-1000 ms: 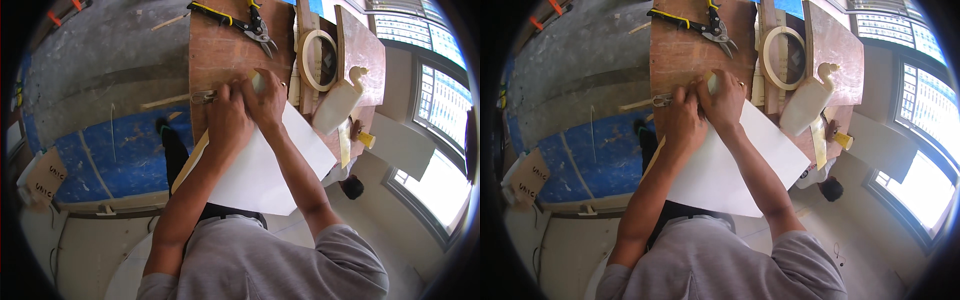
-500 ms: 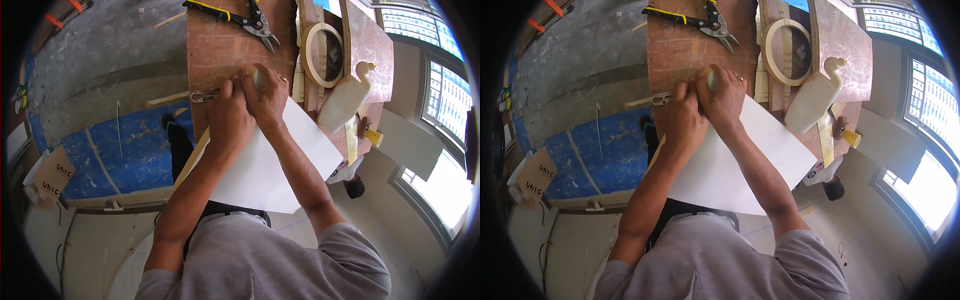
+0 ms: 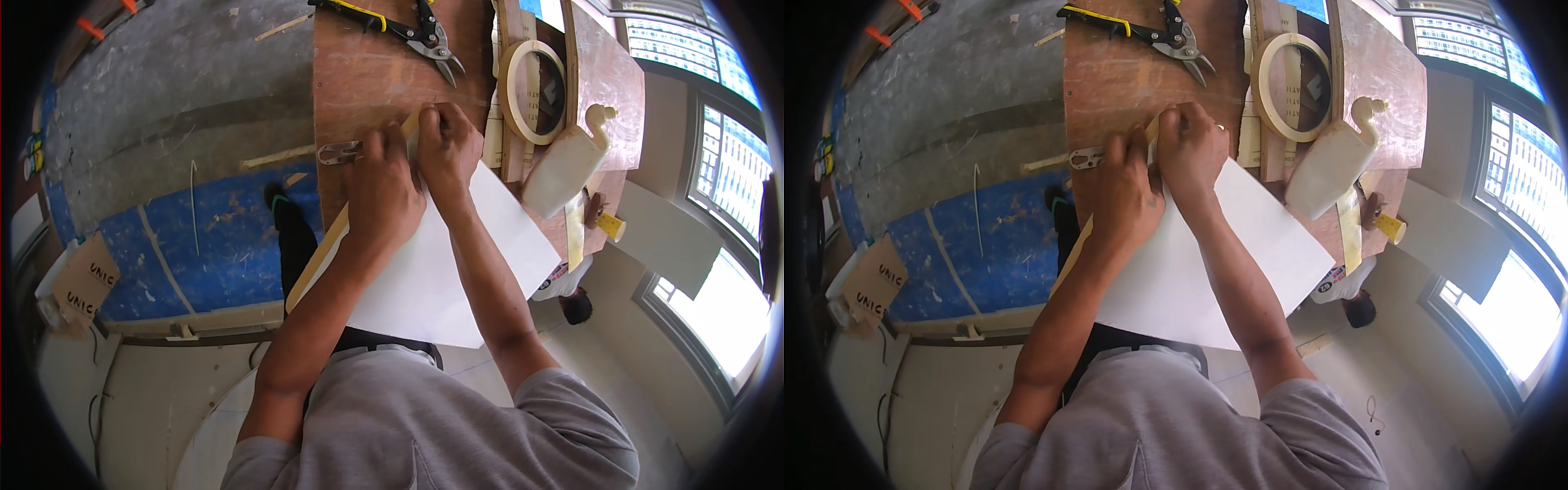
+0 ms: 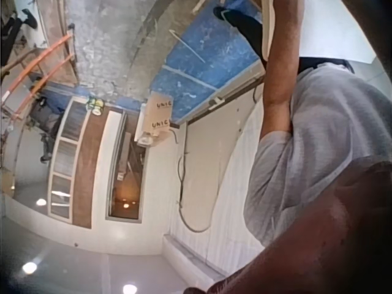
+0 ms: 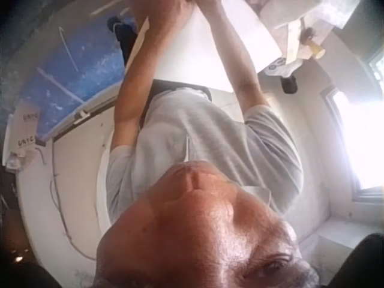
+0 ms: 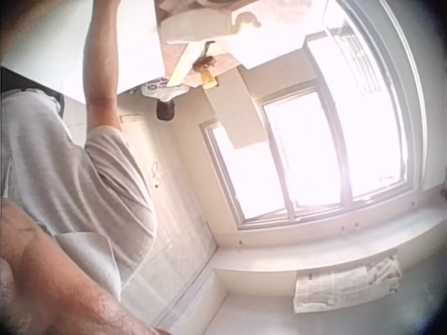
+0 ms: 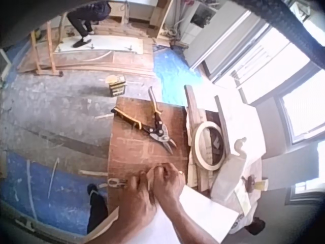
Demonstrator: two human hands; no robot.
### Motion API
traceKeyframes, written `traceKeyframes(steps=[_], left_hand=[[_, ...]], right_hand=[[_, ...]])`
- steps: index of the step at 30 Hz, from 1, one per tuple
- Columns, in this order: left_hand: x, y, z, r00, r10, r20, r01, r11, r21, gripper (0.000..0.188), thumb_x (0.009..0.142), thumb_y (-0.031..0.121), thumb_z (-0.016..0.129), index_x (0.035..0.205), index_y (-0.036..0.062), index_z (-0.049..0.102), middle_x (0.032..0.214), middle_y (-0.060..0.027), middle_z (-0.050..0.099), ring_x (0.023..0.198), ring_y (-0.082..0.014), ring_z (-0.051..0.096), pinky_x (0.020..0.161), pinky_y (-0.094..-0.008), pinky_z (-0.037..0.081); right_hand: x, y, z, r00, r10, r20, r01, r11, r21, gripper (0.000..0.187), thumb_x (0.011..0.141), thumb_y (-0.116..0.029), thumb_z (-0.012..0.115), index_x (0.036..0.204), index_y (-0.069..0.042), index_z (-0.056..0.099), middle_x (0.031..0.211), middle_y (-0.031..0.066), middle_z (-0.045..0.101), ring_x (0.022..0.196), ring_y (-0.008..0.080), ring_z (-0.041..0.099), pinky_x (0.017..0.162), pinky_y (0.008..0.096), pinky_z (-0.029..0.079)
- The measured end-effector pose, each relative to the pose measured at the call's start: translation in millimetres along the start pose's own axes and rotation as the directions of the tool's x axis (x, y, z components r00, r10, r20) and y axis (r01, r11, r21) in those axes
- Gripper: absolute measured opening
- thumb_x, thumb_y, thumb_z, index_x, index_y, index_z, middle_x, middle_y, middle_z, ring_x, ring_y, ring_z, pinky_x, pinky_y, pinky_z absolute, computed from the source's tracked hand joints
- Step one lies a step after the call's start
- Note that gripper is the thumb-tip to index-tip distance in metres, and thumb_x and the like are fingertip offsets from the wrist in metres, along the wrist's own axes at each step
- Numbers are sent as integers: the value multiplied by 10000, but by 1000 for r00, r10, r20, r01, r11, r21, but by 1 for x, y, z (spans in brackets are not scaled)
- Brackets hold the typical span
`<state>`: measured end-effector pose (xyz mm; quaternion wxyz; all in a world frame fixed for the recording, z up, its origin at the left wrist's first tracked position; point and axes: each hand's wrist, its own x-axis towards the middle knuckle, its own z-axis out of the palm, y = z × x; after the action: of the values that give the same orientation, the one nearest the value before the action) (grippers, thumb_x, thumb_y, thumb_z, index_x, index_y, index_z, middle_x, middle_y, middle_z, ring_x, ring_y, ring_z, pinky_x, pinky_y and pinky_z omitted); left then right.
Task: The person applies adhesive and strips of laminate edging to the sides of wooden panels, pressing them firmly and removing excess material.
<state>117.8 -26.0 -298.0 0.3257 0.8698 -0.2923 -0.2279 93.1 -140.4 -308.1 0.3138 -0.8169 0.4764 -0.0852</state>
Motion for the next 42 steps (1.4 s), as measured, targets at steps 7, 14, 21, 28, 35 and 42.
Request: traceKeyframes(steps=[7,14,21,28,35,42], left_hand=[[-5,6,-3,998,-36,-43,36,999,5,630,898,74,732,1456,-71,479,1216,-221,544,1071,-387,631,892,-460,508],[-8,0,4,998,-26,-64,20,995,-96,588,852,30,738,1394,-54,526,1195,-205,567,1048,-413,620,842,-541,470],[-5,0,2,998,-1,-68,-6,995,-99,575,854,1,743,1390,-84,552,1179,-198,576,1038,-388,621,850,-490,495],[-3,3,-2,996,17,-82,-17,1000,4,581,838,1,748,1380,-73,551,1181,-200,594,1075,-414,612,887,-483,500],[-2,0,-16,996,-91,6,89,945,-316,572,831,36,780,1352,10,543,1191,-209,609,1114,-421,611,926,-492,497],[10,-11,-24,992,-87,91,121,866,-486,490,811,6,784,1275,11,624,1166,-183,621,1102,-399,631,942,-468,510]], right_hand=[[6,13,-26,979,60,193,-172,752,637,368,1087,-291,504,1132,-27,756,1043,162,774,953,150,695,859,325,529],[11,25,-28,960,-21,281,-102,903,418,233,1052,-160,633,1105,39,742,942,69,755,838,122,670,775,284,538],[45,22,-45,811,70,581,-379,819,431,199,983,-89,718,1165,-11,740,1018,49,752,904,115,685,825,275,542],[42,27,-38,830,-115,545,-177,873,454,251,1025,-121,644,1248,-15,688,1154,54,702,1043,126,640,916,287,504],[64,16,-62,501,-99,860,-488,788,375,375,993,-150,680,1328,1,607,1175,65,681,1084,152,653,978,289,511],[75,26,-62,420,-141,897,-492,795,355,461,927,-142,749,1337,13,605,1181,54,691,1102,150,643,1004,315,489]])
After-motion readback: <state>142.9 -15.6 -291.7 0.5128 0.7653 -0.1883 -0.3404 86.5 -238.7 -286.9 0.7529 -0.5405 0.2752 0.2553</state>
